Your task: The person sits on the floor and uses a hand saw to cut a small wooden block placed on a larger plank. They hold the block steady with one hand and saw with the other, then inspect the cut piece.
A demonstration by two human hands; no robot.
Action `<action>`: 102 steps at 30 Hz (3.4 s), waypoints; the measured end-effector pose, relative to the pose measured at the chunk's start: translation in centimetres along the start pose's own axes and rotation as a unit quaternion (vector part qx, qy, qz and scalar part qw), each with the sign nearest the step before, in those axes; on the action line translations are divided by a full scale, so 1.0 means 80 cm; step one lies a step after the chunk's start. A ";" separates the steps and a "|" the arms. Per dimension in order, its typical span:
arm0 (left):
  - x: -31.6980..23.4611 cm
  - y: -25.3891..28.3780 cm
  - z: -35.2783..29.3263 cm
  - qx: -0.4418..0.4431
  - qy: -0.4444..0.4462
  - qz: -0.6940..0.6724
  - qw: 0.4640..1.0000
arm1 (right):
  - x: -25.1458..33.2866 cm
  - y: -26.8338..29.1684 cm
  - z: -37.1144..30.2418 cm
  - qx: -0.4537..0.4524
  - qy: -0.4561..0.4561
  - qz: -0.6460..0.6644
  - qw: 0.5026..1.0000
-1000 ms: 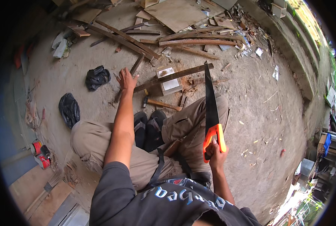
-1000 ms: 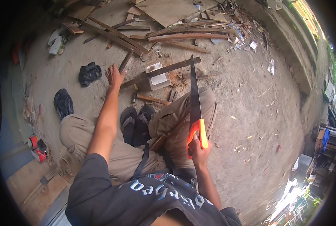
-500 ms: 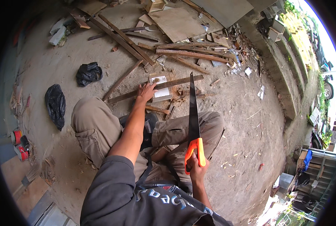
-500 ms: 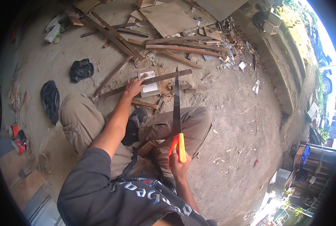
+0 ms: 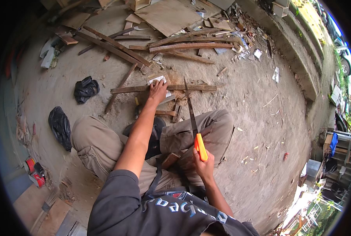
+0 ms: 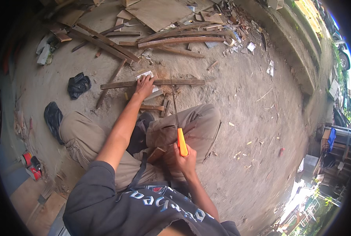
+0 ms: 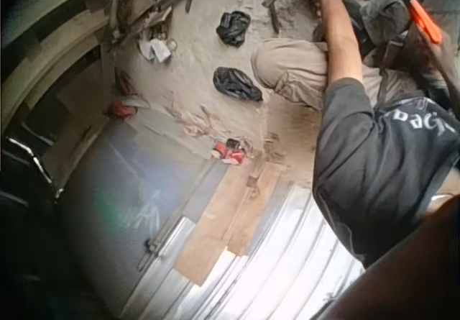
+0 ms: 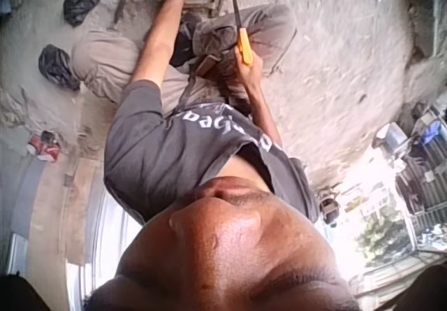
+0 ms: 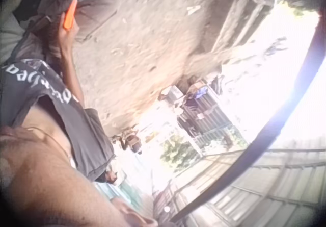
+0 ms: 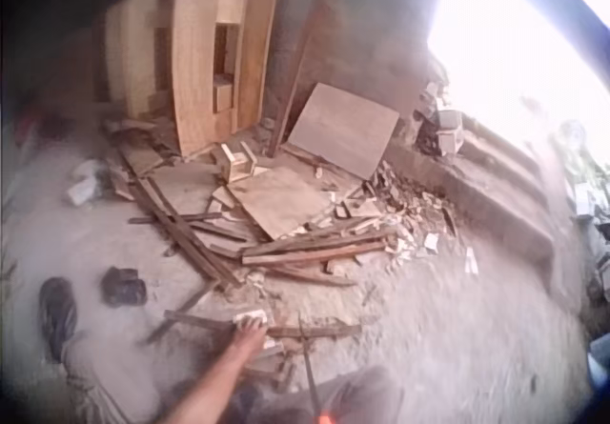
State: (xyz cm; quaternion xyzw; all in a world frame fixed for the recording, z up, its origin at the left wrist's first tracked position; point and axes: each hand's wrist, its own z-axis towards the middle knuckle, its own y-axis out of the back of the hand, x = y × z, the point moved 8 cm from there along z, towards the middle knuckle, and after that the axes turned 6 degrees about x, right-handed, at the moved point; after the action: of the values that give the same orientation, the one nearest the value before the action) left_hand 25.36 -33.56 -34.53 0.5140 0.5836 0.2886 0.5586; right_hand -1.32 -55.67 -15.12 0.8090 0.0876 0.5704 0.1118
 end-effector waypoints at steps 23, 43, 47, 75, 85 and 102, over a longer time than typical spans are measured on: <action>0.071 -0.010 0.064 -0.243 0.305 -0.038 0.920 | 0.008 -0.042 0.060 0.046 -0.025 -0.032 0.998; -0.009 -0.022 0.049 -0.110 -0.073 0.023 0.991 | 0.009 -0.011 0.047 0.001 -0.059 -0.062 0.996; -0.006 -0.021 0.034 -0.084 -0.094 0.012 0.992 | 0.005 -0.010 0.040 0.005 -0.059 -0.062 0.996; 0.160 -0.025 -0.095 -0.119 0.110 -0.106 0.981 | 0.034 -0.072 0.031 0.105 0.075 -0.134 0.983; 0.195 -0.020 -0.106 -0.153 0.207 -0.137 0.956 | 0.055 -0.116 0.053 0.153 0.075 -0.199 0.965; 0.228 -0.023 -0.051 0.024 0.210 -0.144 0.967 | 0.071 -0.137 0.084 0.190 0.104 -0.259 0.941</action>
State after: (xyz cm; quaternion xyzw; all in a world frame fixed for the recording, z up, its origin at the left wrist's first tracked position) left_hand 23.71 -16.35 -41.83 0.3651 0.7627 0.2925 0.4466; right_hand 6.76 -44.14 -15.29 0.7009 0.4118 0.5753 0.0902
